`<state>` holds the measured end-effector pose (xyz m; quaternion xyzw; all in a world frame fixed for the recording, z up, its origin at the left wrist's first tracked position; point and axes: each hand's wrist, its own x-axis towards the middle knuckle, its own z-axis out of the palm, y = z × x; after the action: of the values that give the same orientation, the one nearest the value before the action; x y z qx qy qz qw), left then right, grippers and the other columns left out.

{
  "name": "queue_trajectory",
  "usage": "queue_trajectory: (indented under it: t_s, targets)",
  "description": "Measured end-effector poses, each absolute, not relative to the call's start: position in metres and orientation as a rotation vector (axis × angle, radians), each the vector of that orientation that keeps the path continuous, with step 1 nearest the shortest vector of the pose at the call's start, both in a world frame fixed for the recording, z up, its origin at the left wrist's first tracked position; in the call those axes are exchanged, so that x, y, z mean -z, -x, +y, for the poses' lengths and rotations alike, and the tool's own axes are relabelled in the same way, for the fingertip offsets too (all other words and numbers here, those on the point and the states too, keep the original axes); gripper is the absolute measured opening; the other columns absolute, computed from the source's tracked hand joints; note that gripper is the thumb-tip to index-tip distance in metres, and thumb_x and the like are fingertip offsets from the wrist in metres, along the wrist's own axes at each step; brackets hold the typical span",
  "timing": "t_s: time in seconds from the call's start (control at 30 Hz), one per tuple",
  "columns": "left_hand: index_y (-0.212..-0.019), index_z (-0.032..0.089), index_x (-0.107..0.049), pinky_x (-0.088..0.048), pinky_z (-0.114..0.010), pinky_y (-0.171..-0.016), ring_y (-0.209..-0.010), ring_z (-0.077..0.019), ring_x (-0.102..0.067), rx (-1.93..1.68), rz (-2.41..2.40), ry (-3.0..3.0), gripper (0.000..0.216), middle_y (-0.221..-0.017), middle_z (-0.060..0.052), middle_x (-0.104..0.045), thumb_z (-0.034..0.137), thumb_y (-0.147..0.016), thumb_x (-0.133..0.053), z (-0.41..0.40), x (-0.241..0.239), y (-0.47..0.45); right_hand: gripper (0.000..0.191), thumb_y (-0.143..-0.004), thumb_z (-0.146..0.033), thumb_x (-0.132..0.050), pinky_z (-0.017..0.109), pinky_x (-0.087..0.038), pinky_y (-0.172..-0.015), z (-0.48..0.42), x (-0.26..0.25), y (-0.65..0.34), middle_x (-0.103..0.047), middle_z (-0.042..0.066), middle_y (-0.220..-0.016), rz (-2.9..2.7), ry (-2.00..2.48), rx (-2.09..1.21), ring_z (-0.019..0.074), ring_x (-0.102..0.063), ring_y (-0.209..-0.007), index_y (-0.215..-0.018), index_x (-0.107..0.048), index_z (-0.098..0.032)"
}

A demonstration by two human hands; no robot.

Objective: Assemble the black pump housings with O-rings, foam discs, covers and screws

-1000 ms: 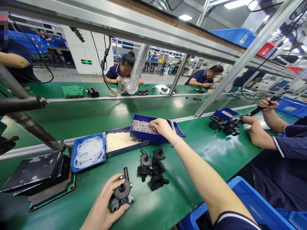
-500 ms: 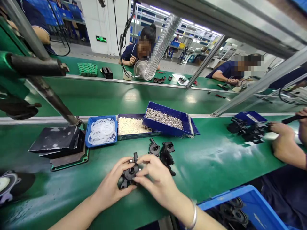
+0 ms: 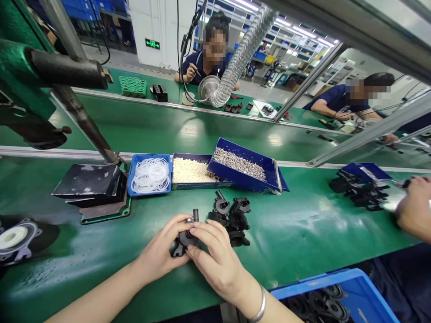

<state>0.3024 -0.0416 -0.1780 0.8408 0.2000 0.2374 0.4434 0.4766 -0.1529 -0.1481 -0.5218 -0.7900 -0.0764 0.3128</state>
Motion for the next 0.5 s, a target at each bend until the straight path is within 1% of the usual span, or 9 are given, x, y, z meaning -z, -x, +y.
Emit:
queue_trajectory:
  t_s: [0.1,0.2,0.3,0.37,0.43,0.5]
  targets:
    - [-0.129,0.023,-0.049,-0.048,-0.041,-0.106,-0.130,-0.0251,-0.053,-0.612,0.488,-2.090,0.059,-0.141,-0.012,-0.048,0.013,-0.074,-0.068,-0.0412,0.1789,-0.3024,0.037,-0.083,-0.003,-0.066,0.055,-0.037,-0.112,-0.1595,0.1468,-0.4771,-0.063,0.011,-0.124,-2.202,1.356,0.275,0.0270,-0.051,-0.128,-0.118,-0.063,-0.013]
    - [-0.128,0.023,-0.049,-0.049,-0.041,-0.105,-0.129,-0.0249,-0.053,-0.606,0.486,-2.096,0.061,-0.142,-0.012,-0.048,0.010,-0.072,-0.068,-0.0415,0.1796,-0.3022,0.034,-0.081,-0.005,-0.070,0.051,-0.032,-0.117,-0.1631,0.1437,-0.4781,-0.067,0.008,-0.121,-2.286,1.341,0.393,0.0235,-0.053,-0.125,-0.113,-0.067,-0.012]
    - [-0.128,0.024,-0.048,-0.050,-0.042,-0.105,-0.128,-0.0244,-0.054,-0.614,0.488,-2.095,0.059,-0.142,-0.012,-0.048,0.011,-0.073,-0.068,-0.0426,0.1796,-0.3017,0.025,-0.084,-0.007,-0.067,0.050,-0.029,-0.119,-0.1614,0.1428,-0.4814,-0.064,0.006,-0.127,-2.348,1.283,0.426,0.0210,-0.053,-0.125,-0.108,-0.069,-0.013]
    - [-0.128,0.024,-0.048,-0.050,-0.043,-0.105,-0.128,-0.0246,-0.054,-0.627,0.485,-2.097,0.058,-0.142,-0.012,-0.048,0.013,-0.074,-0.068,-0.0433,0.1794,-0.3015,0.025,-0.086,-0.008,-0.064,0.049,-0.028,-0.119,-0.1601,0.1437,-0.4841,-0.062,0.005,-0.131,-2.388,1.262,0.419,0.0203,-0.053,-0.125,-0.110,-0.069,-0.014]
    - [-0.129,0.023,-0.048,-0.050,-0.043,-0.106,-0.129,-0.0249,-0.054,-0.638,0.484,-2.108,0.059,-0.142,-0.012,-0.048,0.013,-0.075,-0.069,-0.0435,0.1792,-0.3017,0.029,-0.085,-0.008,-0.064,0.049,-0.031,-0.116,-0.1611,0.1453,-0.4856,-0.060,0.006,-0.131,-2.336,1.281,0.388,0.0215,-0.053,-0.124,-0.113,-0.068,-0.015]
    - [-0.130,0.024,-0.047,-0.051,-0.043,-0.105,-0.128,-0.0250,-0.055,-0.648,0.491,-2.123,0.059,-0.142,-0.012,-0.048,0.016,-0.076,-0.070,-0.0430,0.1794,-0.3021,0.035,-0.081,-0.004,-0.064,0.051,-0.038,-0.109,-0.1642,0.1476,-0.4845,-0.057,0.009,-0.132,-2.181,1.325,0.311,0.0251,-0.052,-0.124,-0.114,-0.066,-0.015]
